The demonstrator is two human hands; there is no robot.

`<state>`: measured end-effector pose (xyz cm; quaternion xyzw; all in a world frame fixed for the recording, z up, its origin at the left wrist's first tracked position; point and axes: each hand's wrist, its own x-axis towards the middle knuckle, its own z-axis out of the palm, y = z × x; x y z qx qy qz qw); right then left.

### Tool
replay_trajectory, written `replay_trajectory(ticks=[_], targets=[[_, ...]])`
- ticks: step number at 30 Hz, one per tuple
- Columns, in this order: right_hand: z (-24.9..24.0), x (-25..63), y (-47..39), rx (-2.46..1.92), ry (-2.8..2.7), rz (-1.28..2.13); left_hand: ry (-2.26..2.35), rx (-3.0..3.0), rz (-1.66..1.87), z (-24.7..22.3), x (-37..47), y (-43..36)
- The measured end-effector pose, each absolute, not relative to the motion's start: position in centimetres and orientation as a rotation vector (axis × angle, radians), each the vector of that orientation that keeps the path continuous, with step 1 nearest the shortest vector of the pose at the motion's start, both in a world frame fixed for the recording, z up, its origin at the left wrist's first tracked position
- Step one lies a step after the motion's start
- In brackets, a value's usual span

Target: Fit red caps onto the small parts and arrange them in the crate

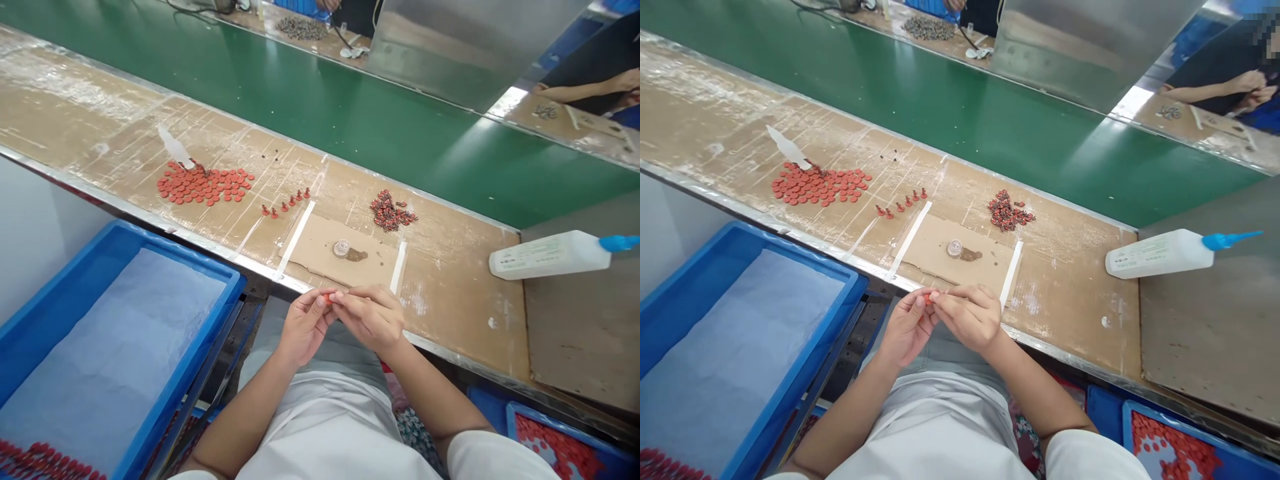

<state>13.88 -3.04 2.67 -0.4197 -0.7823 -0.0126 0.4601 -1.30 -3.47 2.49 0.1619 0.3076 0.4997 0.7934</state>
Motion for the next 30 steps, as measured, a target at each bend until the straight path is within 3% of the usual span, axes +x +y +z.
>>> replay_trajectory(ticks=[14, 18, 21, 30], targets=[[3.4, 15.5, -1.9, -1.077, -2.012, 0.043, 0.791, 0.186, 1.163, 1.4, -0.8, -3.0], [3.3, 20.0, 2.0, -1.568, -1.687, -0.122, 0.839, 0.148, 1.183, 1.2, -1.5, -2.7], [2.1, 23.3, 5.7, -1.888, -1.676, -0.061, 0.852, 0.137, 1.189, 1.0, -1.6, -2.6], [0.6, 25.8, 11.1, -2.107, -2.055, 0.059, 0.863, 0.124, 1.208, 0.7, -1.8, -2.8]])
